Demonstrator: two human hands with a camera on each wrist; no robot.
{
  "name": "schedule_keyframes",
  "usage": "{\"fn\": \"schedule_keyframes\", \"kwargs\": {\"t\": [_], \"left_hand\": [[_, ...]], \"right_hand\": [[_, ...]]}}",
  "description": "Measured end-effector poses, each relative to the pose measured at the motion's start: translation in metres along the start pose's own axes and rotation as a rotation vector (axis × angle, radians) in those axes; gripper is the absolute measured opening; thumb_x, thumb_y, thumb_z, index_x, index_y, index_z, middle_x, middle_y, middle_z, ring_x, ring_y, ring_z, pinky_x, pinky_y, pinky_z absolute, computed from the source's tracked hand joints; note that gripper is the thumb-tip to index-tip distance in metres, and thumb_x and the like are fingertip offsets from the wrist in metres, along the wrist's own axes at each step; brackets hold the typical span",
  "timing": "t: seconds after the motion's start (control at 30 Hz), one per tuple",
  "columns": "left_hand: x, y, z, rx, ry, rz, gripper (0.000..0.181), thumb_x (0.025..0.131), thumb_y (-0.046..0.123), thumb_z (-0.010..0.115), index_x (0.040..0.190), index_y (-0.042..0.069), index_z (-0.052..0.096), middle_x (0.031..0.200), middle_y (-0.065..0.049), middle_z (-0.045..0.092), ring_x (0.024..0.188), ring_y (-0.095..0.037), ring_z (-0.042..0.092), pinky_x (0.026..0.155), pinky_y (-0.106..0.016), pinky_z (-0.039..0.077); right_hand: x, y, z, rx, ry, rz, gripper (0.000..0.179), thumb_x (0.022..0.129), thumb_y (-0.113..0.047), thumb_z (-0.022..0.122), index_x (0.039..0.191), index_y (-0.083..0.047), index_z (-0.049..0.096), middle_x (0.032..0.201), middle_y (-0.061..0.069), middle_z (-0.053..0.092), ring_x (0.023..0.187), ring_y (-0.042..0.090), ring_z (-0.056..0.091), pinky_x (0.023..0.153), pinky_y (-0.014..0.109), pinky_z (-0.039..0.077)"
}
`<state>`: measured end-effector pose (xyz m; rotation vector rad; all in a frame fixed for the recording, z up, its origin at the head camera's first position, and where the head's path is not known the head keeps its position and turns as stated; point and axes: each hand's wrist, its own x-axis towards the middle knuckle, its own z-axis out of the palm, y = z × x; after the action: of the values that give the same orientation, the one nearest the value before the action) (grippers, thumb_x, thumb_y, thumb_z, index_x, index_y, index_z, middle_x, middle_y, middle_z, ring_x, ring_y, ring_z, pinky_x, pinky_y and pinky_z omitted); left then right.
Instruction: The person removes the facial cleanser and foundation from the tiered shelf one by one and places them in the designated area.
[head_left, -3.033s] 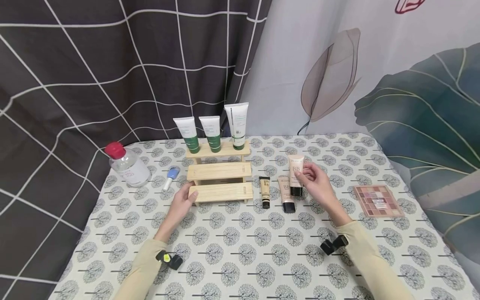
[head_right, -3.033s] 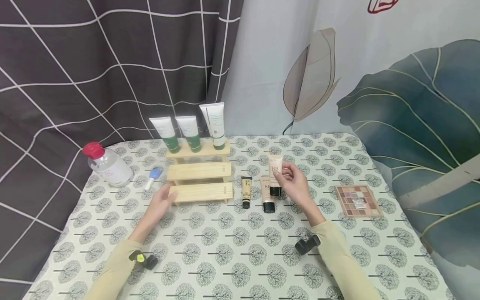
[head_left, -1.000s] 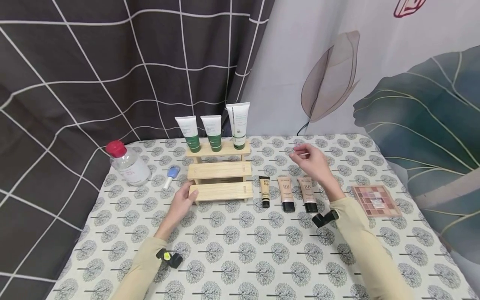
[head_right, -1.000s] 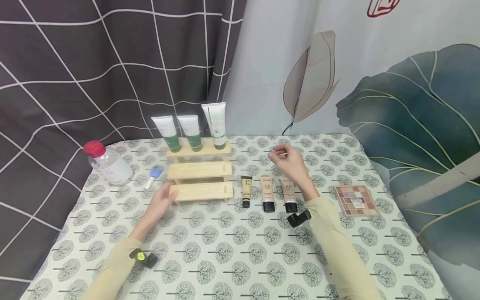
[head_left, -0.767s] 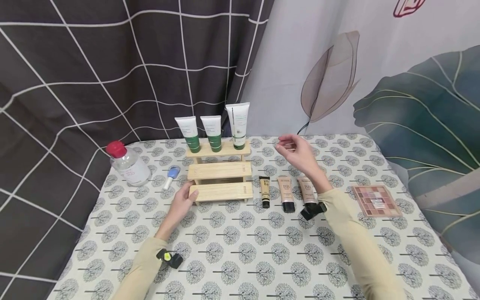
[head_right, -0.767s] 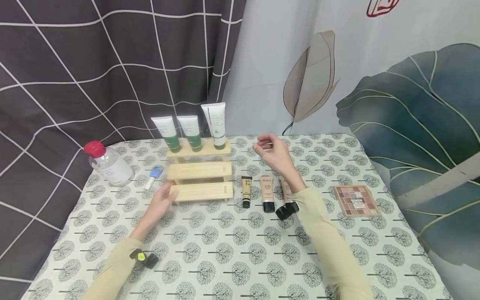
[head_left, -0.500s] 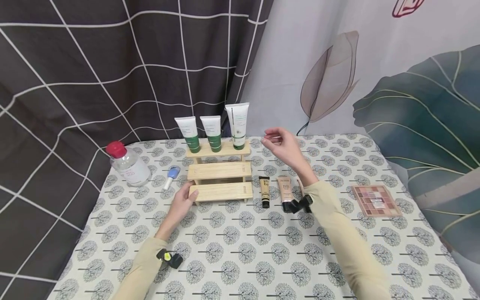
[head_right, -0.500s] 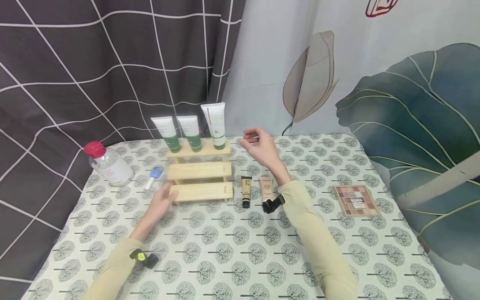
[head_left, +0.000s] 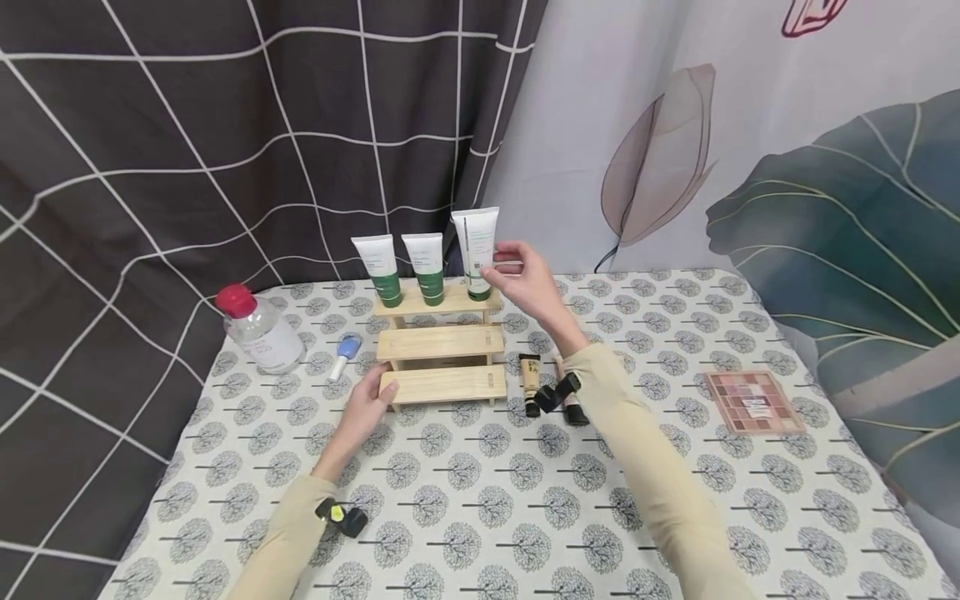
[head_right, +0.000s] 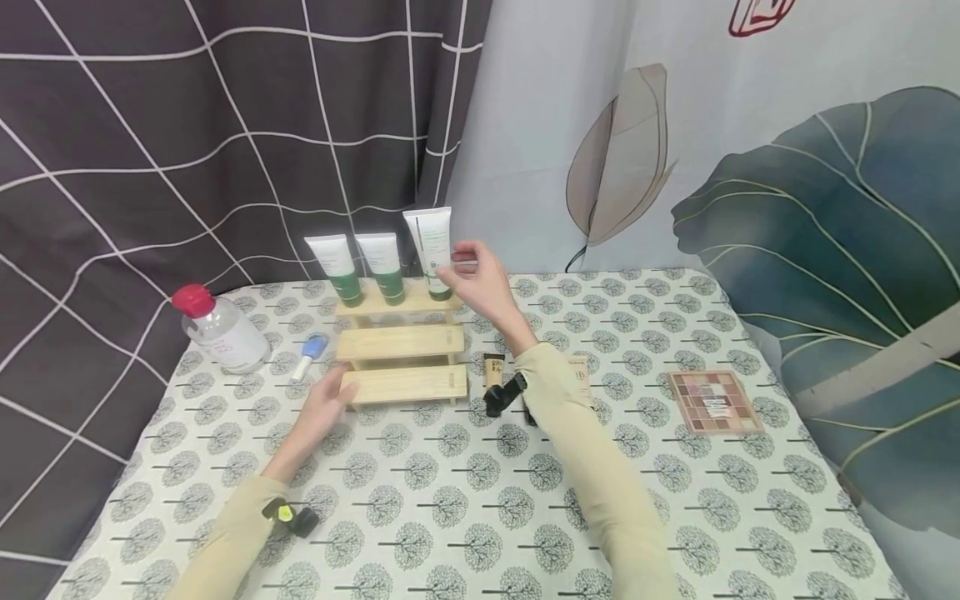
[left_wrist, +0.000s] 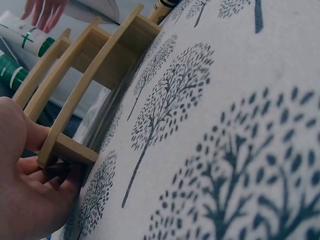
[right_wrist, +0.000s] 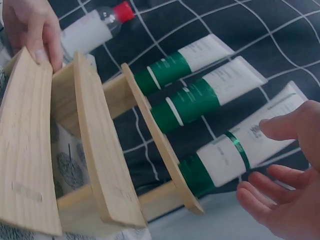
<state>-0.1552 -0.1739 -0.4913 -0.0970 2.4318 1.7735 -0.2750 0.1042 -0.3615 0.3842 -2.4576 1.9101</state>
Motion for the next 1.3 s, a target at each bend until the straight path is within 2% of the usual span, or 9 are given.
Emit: {"fn": "schedule_keyframes", "kwargs": {"t": [0.2, 0.4, 0.63, 1.1, 1.2, 1.3], "left_hand": [[0.000, 0.001, 0.002, 0.004, -0.002, 0.004, 0.058, 0.106, 0.016, 0.048, 0.157, -0.002, 0.027, 0.162, -0.026, 0.030, 0.149, -0.039, 0.035, 0.126, -0.044, 0.034], [0.000, 0.000, 0.002, 0.016, 0.000, 0.005, 0.057, 0.106, 0.016, 0.048, 0.157, -0.001, 0.027, 0.164, -0.025, 0.028, 0.151, -0.038, 0.032, 0.127, -0.043, 0.031], [-0.001, 0.000, 0.001, 0.030, -0.001, 0.011, 0.058, 0.107, 0.017, 0.047, 0.157, -0.002, 0.026, 0.164, -0.025, 0.028, 0.151, -0.038, 0.033, 0.127, -0.043, 0.031], [0.001, -0.003, 0.000, 0.034, -0.001, -0.012, 0.059, 0.107, 0.020, 0.046, 0.159, 0.000, 0.024, 0.165, -0.023, 0.026, 0.152, -0.037, 0.030, 0.128, -0.042, 0.029], [0.001, -0.003, 0.000, 0.033, 0.000, -0.006, 0.059, 0.107, 0.020, 0.046, 0.158, -0.001, 0.025, 0.165, -0.024, 0.026, 0.152, -0.037, 0.031, 0.128, -0.042, 0.029], [0.001, -0.004, 0.000, 0.029, -0.004, 0.004, 0.059, 0.107, 0.019, 0.046, 0.158, -0.002, 0.025, 0.165, -0.025, 0.026, 0.152, -0.038, 0.030, 0.127, -0.042, 0.030]], "right_hand": [[0.003, 0.000, 0.012, -0.015, 0.012, 0.031, 0.060, 0.090, -0.016, 0.076, 0.140, 0.002, 0.048, 0.136, 0.022, 0.060, 0.124, 0.035, 0.062, 0.110, 0.040, 0.054], [0.005, 0.005, 0.019, -0.043, 0.018, 0.000, 0.057, 0.091, -0.012, 0.074, 0.139, 0.004, 0.047, 0.134, 0.025, 0.060, 0.121, 0.037, 0.063, 0.109, 0.040, 0.055], [0.003, 0.010, 0.021, -0.081, 0.056, -0.032, 0.052, 0.092, -0.013, 0.074, 0.136, 0.002, 0.051, 0.132, 0.023, 0.062, 0.122, 0.035, 0.063, 0.109, 0.038, 0.055], [-0.004, 0.016, 0.007, -0.106, 0.160, -0.116, 0.044, 0.092, -0.014, 0.075, 0.129, 0.001, 0.056, 0.118, 0.022, 0.069, 0.106, 0.032, 0.068, 0.096, 0.039, 0.062], [-0.004, 0.016, 0.001, -0.117, 0.191, -0.147, 0.042, 0.092, -0.013, 0.074, 0.126, 0.003, 0.057, 0.115, 0.023, 0.069, 0.104, 0.033, 0.068, 0.093, 0.040, 0.062], [-0.003, 0.018, -0.005, -0.115, 0.210, -0.145, 0.040, 0.093, -0.014, 0.073, 0.125, 0.004, 0.057, 0.114, 0.024, 0.069, 0.103, 0.034, 0.067, 0.091, 0.040, 0.062]]}}
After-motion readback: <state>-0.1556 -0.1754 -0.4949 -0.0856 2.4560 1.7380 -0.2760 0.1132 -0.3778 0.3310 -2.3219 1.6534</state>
